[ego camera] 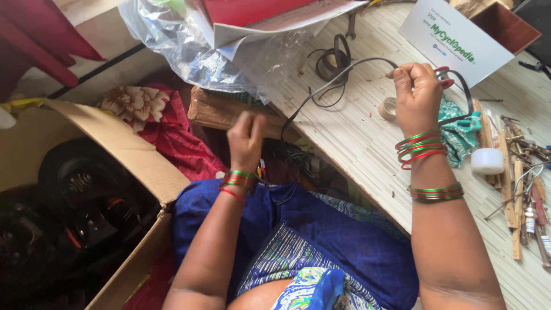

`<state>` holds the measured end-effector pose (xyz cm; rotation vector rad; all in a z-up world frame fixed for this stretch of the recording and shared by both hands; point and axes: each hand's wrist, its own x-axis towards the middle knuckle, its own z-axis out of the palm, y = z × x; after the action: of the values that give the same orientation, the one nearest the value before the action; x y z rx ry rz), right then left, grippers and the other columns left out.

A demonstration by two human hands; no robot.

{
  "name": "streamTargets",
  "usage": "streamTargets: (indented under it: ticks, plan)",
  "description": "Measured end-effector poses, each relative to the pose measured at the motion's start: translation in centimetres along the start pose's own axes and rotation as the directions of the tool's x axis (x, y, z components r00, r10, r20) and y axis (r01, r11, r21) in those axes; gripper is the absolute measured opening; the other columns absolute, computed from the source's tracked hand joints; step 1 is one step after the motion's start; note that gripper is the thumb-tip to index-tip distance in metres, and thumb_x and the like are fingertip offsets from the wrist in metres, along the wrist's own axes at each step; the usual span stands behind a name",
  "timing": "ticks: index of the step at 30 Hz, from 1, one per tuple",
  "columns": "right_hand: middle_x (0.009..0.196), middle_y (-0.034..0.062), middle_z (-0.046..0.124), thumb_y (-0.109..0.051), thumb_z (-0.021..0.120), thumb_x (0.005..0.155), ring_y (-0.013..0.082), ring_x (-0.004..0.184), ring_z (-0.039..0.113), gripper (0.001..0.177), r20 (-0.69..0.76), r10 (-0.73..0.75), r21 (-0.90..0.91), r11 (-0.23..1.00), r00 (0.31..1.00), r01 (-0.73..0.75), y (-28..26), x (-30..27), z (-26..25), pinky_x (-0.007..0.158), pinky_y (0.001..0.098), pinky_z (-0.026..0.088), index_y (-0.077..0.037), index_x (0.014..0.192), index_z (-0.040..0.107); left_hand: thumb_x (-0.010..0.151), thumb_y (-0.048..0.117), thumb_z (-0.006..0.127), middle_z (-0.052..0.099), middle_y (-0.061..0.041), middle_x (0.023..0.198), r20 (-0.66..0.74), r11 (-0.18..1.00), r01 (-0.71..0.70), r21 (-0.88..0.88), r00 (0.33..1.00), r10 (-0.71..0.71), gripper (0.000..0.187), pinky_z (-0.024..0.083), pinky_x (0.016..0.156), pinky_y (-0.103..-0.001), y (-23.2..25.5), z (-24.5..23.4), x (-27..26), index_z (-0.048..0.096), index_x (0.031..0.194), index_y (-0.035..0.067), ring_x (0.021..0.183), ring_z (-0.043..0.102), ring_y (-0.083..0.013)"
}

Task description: The person wipes a plastic electronic housing with a cloth, places it in a box with speakers, and applies adhesive to a component using a glue gun. They continue by cleaning the component with a cloth and handling various wires.

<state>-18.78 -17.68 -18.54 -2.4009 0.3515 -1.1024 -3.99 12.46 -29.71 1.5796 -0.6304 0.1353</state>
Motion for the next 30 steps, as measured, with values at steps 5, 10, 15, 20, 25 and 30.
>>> streamTargets:
  ticks: [5,10,15,20,25,30]
  plan:
    - [0.095,0.0099,0.064,-0.014,0.067,0.111,0.0217,0.087,0.065,0.017,-0.038,0.072,0.012,0.997,0.997,-0.072,1.1,-0.6,0.3,0.078,0.0337,0.05,-0.001,0.099,0.071,0.089,0.026,0.075,0.068,-0.017,0.084,0.472,0.999,-0.035,0.009,0.881,0.026,0.031,0.051,0.068,-0.038,-5.7,1.5,-2.6,0.067,0.099,-0.002,0.077,0.061,-0.0213]
    - [0.114,0.0139,0.062,-0.014,0.072,0.105,0.0277,0.101,0.064,0.015,-0.085,-0.043,-0.127,0.991,0.995,0.032,-0.9,-0.4,-0.1,0.083,0.037,0.055,-0.003,0.114,0.071,0.101,0.026,0.063,0.065,-0.015,0.076,0.57,0.971,0.148,0.188,0.789,-0.23,0.028,0.051,0.065,-0.039,-5.4,1.4,-2.1,0.065,0.095,-0.001,0.07,0.061,-0.026]
    - [0.138,0.015,0.055,-0.016,0.077,0.101,0.0333,0.125,0.061,0.043,-0.003,-0.297,-0.17,0.941,0.955,0.292,-7.0,-0.3,-0.9,0.096,0.0419,0.058,-0.008,0.14,0.059,0.103,0.024,0.054,0.07,-0.015,0.079,0.503,0.982,-0.051,0.182,0.863,-0.049,0.022,0.053,0.065,-0.046,4.3,-1.7,0.3,0.061,0.096,0.004,0.077,0.068,-0.0375]
    - [0.142,0.0195,0.056,-0.023,0.08,0.088,0.0361,0.118,0.065,0.055,0.222,-0.522,0.035,0.849,0.824,0.528,-13.3,-1.2,-0.5,0.09,0.0414,0.057,-0.009,0.136,0.059,0.1,0.028,0.06,0.068,-0.018,0.082,0.515,0.881,-0.287,0.377,0.855,0.059,0.022,0.05,0.067,-0.052,13.8,-1.9,1.3,0.058,0.097,0.006,0.084,0.066,-0.0422]
    - [0.105,0.0083,0.067,-0.021,0.078,0.091,0.0296,0.099,0.069,0.028,0.292,-0.488,0.075,0.869,0.823,0.488,-14.2,-1.4,-1.0,0.086,0.0404,0.057,-0.011,0.115,0.069,0.095,0.03,0.066,0.068,-0.016,0.084,0.538,0.876,-0.382,0.295,0.824,0.178,0.024,0.05,0.065,-0.05,17.6,-2.1,1.7,0.06,0.096,0.007,0.082,0.067,-0.0405]
    - [0.105,0.009,0.066,-0.014,0.062,0.107,0.0255,0.102,0.067,0.009,0.062,-0.409,0.109,0.91,0.911,0.401,-9.6,0.0,-4.4,0.09,0.0379,0.055,-0.006,0.108,0.066,0.089,0.022,0.075,0.065,-0.015,0.078,0.525,0.951,-0.284,0.119,0.831,0.182,0.024,0.052,0.063,-0.039,15.9,-2.6,2.4,0.063,0.095,0.002,0.07,0.065,-0.0306]
